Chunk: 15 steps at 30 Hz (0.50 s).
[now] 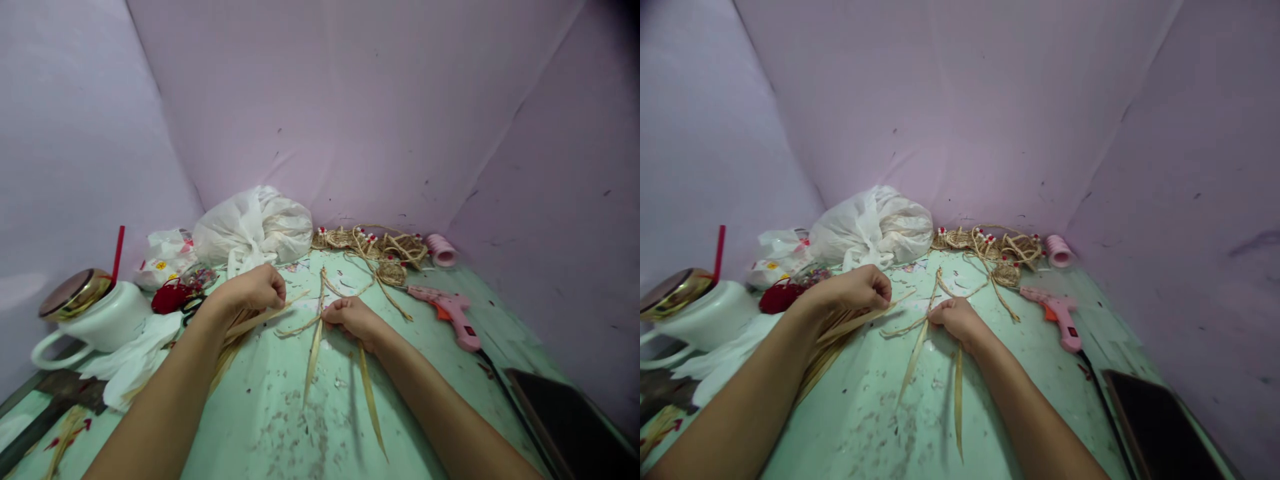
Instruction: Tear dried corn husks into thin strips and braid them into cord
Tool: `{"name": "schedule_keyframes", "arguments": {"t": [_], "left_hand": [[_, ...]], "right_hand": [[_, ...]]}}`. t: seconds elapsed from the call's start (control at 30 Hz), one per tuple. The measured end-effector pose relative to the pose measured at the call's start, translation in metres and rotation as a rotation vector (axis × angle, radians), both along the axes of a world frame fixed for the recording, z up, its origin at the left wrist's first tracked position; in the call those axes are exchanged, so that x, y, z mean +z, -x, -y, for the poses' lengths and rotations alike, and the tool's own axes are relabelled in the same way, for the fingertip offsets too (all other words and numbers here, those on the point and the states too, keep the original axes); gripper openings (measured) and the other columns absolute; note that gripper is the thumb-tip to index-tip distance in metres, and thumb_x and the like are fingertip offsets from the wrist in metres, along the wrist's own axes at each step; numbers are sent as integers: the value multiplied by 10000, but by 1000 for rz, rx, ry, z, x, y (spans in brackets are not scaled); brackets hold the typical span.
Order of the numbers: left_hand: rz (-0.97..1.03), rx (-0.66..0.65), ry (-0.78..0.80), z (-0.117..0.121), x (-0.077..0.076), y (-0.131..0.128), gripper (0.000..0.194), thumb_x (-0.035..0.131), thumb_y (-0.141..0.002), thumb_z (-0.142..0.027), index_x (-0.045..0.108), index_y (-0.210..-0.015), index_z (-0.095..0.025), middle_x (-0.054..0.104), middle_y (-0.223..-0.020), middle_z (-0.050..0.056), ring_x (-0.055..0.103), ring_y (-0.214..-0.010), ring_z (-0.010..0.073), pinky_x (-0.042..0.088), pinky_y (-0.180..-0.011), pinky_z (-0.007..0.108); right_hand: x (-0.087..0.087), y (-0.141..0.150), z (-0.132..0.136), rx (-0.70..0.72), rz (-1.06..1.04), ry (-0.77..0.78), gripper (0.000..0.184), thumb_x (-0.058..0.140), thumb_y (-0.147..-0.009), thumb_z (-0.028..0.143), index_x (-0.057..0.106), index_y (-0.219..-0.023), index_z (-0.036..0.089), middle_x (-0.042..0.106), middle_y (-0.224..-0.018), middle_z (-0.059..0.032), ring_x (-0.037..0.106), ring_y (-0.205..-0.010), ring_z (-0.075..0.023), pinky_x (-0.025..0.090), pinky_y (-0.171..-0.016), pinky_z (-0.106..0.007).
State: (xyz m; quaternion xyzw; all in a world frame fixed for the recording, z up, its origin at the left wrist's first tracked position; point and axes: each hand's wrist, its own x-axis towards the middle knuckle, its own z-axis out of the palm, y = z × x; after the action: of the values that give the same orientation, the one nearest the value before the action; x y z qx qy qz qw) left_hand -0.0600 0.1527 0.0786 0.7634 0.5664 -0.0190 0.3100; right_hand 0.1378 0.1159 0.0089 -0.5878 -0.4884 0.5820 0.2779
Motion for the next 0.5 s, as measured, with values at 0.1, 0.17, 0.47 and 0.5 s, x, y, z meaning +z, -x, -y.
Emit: {"name": "schedule_keyframes", "arguments": {"t": [0.1,0.17,0.47,0.5], "left_hand": [[-241,181,-177,-2,-4,0,166,515,-528,-181,639,-639,-172,631,-634,53,567,-599,178,395,-541,248],[-395,271,-288,-4,-4,2,172,508,-539,-174,647,-641,-167,653,-690,99,585,-639,213,399,-565,275],[-422,310,-294,-9,1,9,200,530,-568,-248,668,-703,-198,669,-820,97,593,-725,216,402,-593,265],[-420,306,-289,-9,1,11,199,534,-566,-262,666,-704,-203,668,-816,89,592,-721,216,402,-591,269]], "right_hand": [[0,0,0,2,0,-3,146,541,-609,158,500,-469,140,321,-320,75,177,-318,-27,108,-353,-210],[-1,0,-1,-4,-5,-1,144,547,-610,159,501,-474,140,343,-331,71,185,-318,-27,117,-354,-212],[-5,-2,-2,4,10,-23,124,546,-601,161,509,-484,142,363,-355,65,196,-323,-30,116,-358,-219],[-5,-2,-2,2,10,-28,119,548,-598,162,511,-487,141,373,-360,63,199,-325,-30,117,-358,-218]]}}
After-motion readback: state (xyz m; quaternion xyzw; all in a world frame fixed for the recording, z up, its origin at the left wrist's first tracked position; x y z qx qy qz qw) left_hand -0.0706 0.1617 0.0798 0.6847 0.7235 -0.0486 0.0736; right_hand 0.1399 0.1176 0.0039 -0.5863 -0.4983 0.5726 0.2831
